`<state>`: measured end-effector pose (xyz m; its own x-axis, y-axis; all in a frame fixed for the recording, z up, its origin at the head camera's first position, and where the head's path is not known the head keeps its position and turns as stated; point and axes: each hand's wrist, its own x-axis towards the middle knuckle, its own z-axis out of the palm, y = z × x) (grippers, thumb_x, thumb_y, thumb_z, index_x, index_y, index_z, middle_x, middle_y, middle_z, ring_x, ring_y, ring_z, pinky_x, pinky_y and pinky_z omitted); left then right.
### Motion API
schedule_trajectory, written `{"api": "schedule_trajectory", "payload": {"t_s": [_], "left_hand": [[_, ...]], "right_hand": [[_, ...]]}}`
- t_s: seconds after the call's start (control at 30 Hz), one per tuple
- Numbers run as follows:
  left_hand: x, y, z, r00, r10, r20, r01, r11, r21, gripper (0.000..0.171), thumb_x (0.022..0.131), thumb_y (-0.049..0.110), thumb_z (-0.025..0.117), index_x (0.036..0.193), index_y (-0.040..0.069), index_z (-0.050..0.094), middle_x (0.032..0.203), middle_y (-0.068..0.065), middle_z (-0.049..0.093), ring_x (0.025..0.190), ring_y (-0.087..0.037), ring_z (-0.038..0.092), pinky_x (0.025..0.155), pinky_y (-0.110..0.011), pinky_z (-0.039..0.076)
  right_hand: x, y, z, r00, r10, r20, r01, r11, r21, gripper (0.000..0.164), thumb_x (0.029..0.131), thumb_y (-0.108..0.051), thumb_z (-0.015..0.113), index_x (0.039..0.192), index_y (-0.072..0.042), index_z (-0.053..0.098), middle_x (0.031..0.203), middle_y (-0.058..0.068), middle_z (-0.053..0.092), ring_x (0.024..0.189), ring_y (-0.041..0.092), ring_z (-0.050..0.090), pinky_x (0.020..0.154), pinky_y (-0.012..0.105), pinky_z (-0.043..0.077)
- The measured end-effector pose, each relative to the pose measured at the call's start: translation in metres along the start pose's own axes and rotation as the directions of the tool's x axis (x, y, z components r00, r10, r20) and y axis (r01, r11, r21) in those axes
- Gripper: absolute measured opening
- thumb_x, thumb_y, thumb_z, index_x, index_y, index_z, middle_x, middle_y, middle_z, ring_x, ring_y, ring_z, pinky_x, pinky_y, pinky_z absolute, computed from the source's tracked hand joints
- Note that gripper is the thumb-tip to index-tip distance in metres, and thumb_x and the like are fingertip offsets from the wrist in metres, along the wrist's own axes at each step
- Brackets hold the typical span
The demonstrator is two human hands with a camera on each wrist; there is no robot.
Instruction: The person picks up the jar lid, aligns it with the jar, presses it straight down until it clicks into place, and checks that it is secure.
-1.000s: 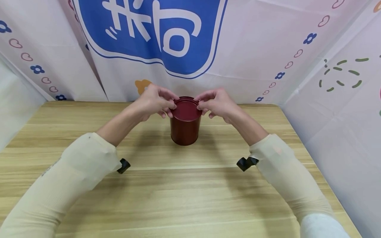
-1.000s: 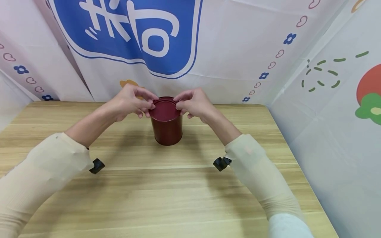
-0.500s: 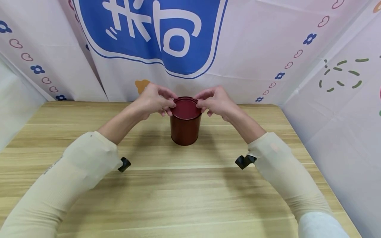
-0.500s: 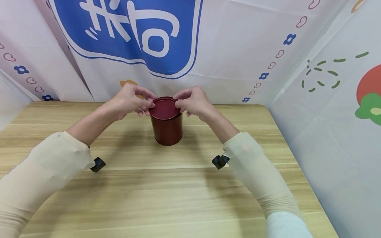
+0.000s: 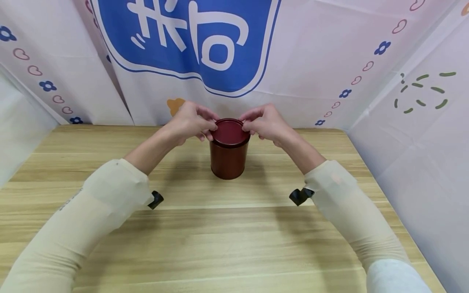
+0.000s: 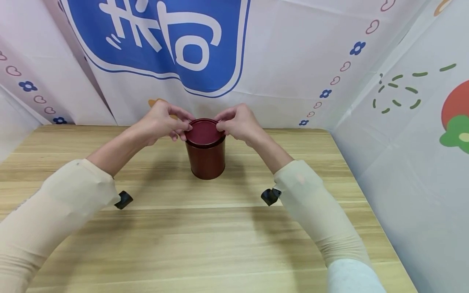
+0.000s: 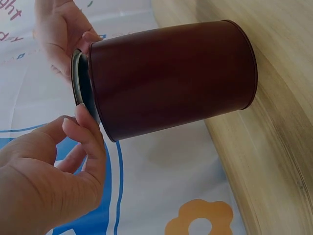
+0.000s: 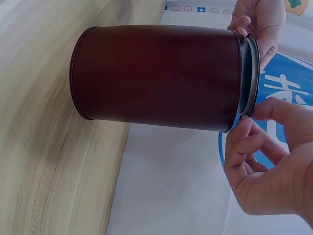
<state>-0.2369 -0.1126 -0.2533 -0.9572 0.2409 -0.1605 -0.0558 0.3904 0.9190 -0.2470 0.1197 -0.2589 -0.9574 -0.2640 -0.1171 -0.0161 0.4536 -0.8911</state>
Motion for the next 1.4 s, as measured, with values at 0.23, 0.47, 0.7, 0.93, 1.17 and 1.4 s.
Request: {"api": "schedule_trajectory", "payload": {"t_s": [0.23, 0.47, 0.7, 0.93, 1.17, 1.4], "left_hand": [[0.003, -0.004, 0.000, 0.998, 0.015, -0.053, -0.009, 0.993, 0.118, 0.020, 0.093, 0.005, 0.072, 0.112, 0.004, 0.077, 0.087, -0.005, 0.069, 0.060, -0.015, 0.060, 0.050, -0.023, 0.043], [0.005, -0.008, 0.000, 0.997, 0.036, -0.066, -0.026, 0.988, 0.149, 0.020, 0.092, 0.007, 0.075, 0.111, 0.007, 0.079, 0.091, -0.005, 0.066, 0.063, -0.014, 0.056, 0.048, -0.022, 0.040], [0.007, -0.011, 0.000, 0.997, 0.041, -0.066, -0.030, 0.985, 0.171, 0.021, 0.092, 0.008, 0.075, 0.113, 0.005, 0.079, 0.107, -0.011, 0.061, 0.073, -0.018, 0.054, 0.051, -0.023, 0.040], [0.009, -0.011, 0.000, 0.997, 0.052, -0.059, -0.039, 0.980, 0.196, 0.022, 0.093, 0.009, 0.075, 0.114, 0.005, 0.079, 0.110, -0.012, 0.062, 0.082, -0.022, 0.054, 0.054, -0.025, 0.043], [0.011, -0.015, 0.000, 0.996, 0.075, -0.044, -0.066, 0.981, 0.181, 0.022, 0.093, 0.008, 0.074, 0.114, 0.003, 0.078, 0.108, -0.013, 0.062, 0.077, -0.021, 0.054, 0.051, -0.023, 0.040], [0.011, -0.016, 0.000, 0.997, 0.068, -0.040, -0.059, 0.980, 0.189, 0.023, 0.093, 0.008, 0.073, 0.116, 0.004, 0.078, 0.112, -0.013, 0.061, 0.083, -0.023, 0.053, 0.054, -0.025, 0.041]], "right_hand": [[0.002, 0.001, 0.001, 1.000, -0.005, -0.020, 0.005, 0.999, -0.038, 0.020, 0.092, -0.005, 0.068, 0.109, -0.007, 0.079, 0.087, 0.003, 0.067, 0.064, 0.014, 0.044, 0.048, 0.023, 0.035], [0.005, 0.007, 0.000, 0.999, -0.022, -0.025, 0.020, 0.998, -0.064, 0.020, 0.091, -0.006, 0.071, 0.110, -0.008, 0.080, 0.099, 0.006, 0.068, 0.075, 0.016, 0.049, 0.052, 0.026, 0.038], [0.008, 0.009, 0.001, 0.999, -0.030, -0.024, 0.028, 0.996, -0.080, 0.021, 0.091, -0.006, 0.072, 0.110, -0.008, 0.080, 0.106, 0.008, 0.067, 0.085, 0.018, 0.049, 0.056, 0.027, 0.040], [0.008, 0.011, 0.001, 0.999, -0.030, -0.023, 0.028, 0.996, -0.084, 0.021, 0.091, -0.006, 0.072, 0.110, -0.008, 0.080, 0.106, 0.008, 0.066, 0.082, 0.018, 0.048, 0.054, 0.026, 0.039], [0.009, 0.013, 0.001, 0.999, -0.030, -0.021, 0.028, 0.996, -0.082, 0.021, 0.091, -0.006, 0.071, 0.110, -0.008, 0.080, 0.105, 0.008, 0.066, 0.069, 0.014, 0.045, 0.051, 0.024, 0.036], [0.009, 0.014, 0.002, 0.999, -0.038, -0.021, 0.036, 0.996, -0.079, 0.022, 0.091, -0.005, 0.071, 0.111, -0.008, 0.080, 0.104, 0.007, 0.067, 0.067, 0.013, 0.047, 0.050, 0.022, 0.037]]}}
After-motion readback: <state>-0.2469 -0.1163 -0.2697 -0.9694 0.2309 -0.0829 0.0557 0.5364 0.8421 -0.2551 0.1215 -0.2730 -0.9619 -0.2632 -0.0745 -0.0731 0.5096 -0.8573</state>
